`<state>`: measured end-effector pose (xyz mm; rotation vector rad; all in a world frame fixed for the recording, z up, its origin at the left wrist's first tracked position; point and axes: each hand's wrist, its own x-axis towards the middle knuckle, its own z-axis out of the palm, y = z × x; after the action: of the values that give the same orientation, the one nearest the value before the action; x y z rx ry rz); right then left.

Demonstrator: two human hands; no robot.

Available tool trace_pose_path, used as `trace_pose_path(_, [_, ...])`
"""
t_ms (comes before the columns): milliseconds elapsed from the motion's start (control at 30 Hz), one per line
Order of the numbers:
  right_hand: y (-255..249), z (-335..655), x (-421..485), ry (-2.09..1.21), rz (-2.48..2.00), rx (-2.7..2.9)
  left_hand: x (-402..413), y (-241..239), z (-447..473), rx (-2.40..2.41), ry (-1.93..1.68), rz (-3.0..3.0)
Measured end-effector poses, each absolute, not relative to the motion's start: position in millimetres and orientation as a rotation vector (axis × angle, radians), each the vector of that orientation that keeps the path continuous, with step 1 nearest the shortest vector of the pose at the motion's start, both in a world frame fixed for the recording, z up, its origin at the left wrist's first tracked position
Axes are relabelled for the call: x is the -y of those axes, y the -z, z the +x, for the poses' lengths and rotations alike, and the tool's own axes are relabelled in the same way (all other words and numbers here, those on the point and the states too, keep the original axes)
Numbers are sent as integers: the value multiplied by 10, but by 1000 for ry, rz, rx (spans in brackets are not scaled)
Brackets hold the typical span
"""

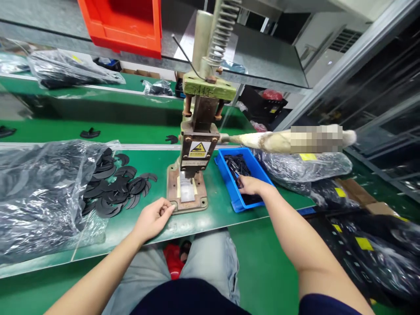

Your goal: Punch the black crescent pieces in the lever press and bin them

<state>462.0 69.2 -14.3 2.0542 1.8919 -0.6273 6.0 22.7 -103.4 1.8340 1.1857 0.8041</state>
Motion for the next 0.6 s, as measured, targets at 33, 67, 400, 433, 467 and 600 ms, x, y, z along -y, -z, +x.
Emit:
trace_pose_path(33, [158, 4585, -675, 617, 2056, -1898, -221, 1033, 62, -1187, -812, 1826])
trace_pose_path(67, [166, 4559, -660, 603, 2064, -1905, -215, 1031, 65, -1191, -818, 1820])
trace_pose_path(400, [115, 4672, -406, 533, 2209, -1961, -183, 1033, 73, -1207, -861, 1814])
trace_pose_path(433, [126, 4673, -380, 555, 2207, -1957, -187, 1042, 72, -1208, -859, 1813])
trace_pose_path(467, [142, 4667, -359, 582, 2201, -1954, -190, 1050, 71, -1208, -857, 1814])
trace_pose_path(600, [218, 4623, -337, 683, 2186, -1997, -188, 1059, 73, -1217, -853, 1822])
